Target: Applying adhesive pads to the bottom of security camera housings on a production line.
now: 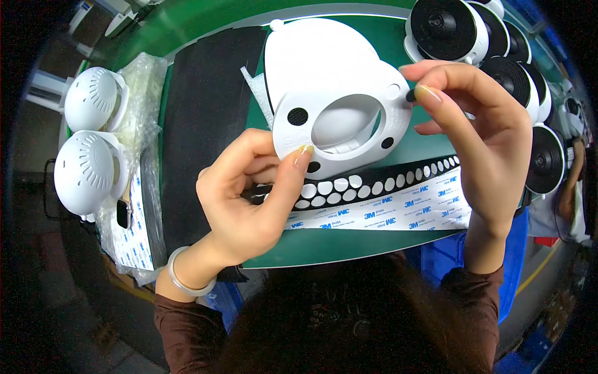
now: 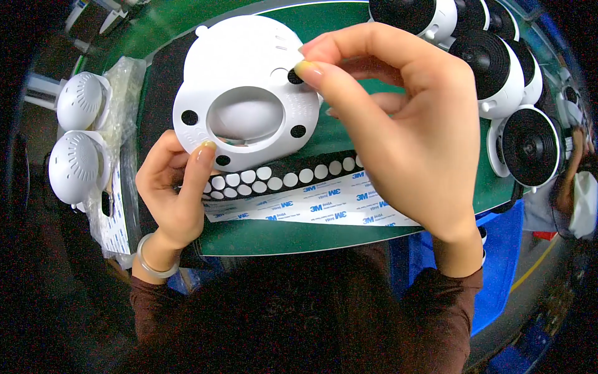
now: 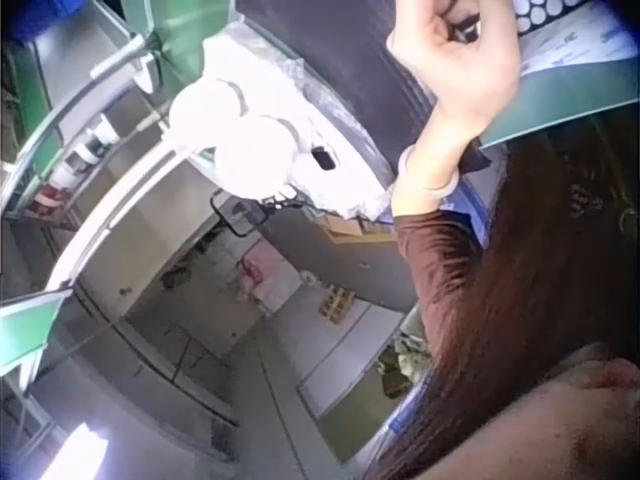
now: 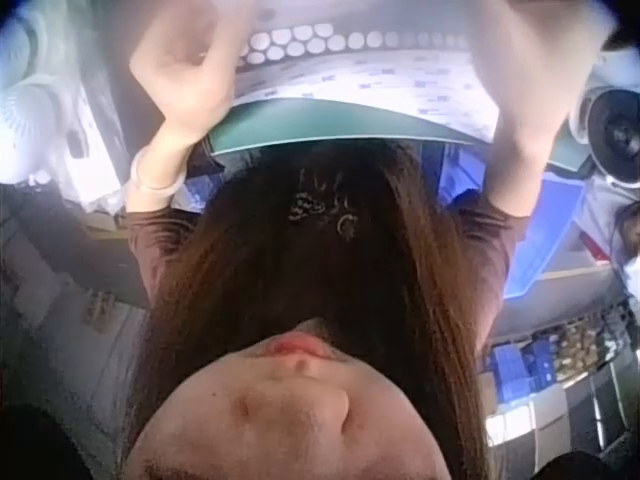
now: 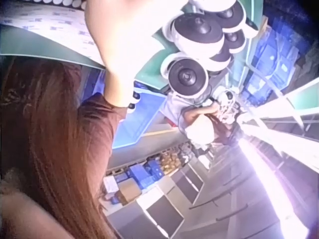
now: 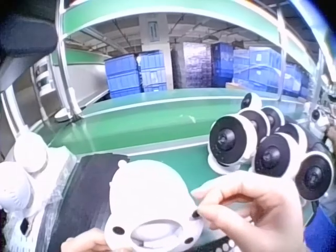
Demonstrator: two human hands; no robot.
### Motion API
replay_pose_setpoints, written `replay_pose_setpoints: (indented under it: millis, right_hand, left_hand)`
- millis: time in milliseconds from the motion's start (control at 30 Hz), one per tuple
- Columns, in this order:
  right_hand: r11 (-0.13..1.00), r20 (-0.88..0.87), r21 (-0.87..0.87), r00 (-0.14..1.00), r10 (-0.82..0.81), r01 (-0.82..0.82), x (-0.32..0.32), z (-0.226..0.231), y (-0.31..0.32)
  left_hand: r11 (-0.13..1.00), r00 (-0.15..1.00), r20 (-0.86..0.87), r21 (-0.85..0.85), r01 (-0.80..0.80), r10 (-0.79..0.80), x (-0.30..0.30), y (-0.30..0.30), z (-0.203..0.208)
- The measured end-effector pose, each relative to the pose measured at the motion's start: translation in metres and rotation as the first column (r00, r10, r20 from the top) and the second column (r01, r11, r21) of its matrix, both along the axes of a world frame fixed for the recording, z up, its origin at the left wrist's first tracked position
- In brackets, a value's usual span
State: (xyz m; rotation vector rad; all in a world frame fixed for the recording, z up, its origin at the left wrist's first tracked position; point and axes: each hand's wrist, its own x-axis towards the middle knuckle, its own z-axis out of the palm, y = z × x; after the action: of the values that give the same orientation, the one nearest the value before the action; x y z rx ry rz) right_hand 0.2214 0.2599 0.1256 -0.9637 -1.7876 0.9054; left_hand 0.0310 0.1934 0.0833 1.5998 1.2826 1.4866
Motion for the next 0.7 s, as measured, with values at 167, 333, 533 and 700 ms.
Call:
replay_pose_setpoints:
  millis: [167, 333, 533, 700]
  right_hand:
    - [0.996, 0.055, 0.094, 0.998, -0.018, 0.013, -0.007, -0.002, 0.000]
    - [0.978, 0.123, 0.205, 0.990, -0.074, 0.048, -0.012, 0.001, -0.001]
    - [0.967, 0.274, 0.237, 0.949, -0.153, 0.088, -0.013, 0.004, -0.003]
    - [0.969, 0.277, 0.231, 0.949, -0.149, 0.084, -0.013, 0.005, -0.004]
  left_hand:
    - [1.000, 0.999, 0.036, 0.001, -0.003, 0.003, 0.000, 0.000, -0.001]
    - [1.000, 0.999, 0.054, 0.001, 0.006, -0.006, -0.001, -0.001, -0.003]
    - [1.000, 0.999, 0.034, 0.024, 0.017, -0.018, -0.001, 0.001, -0.002]
    - [1.000, 0.998, 0.054, 0.025, 0.018, -0.019, -0.001, 0.000, -0.003]
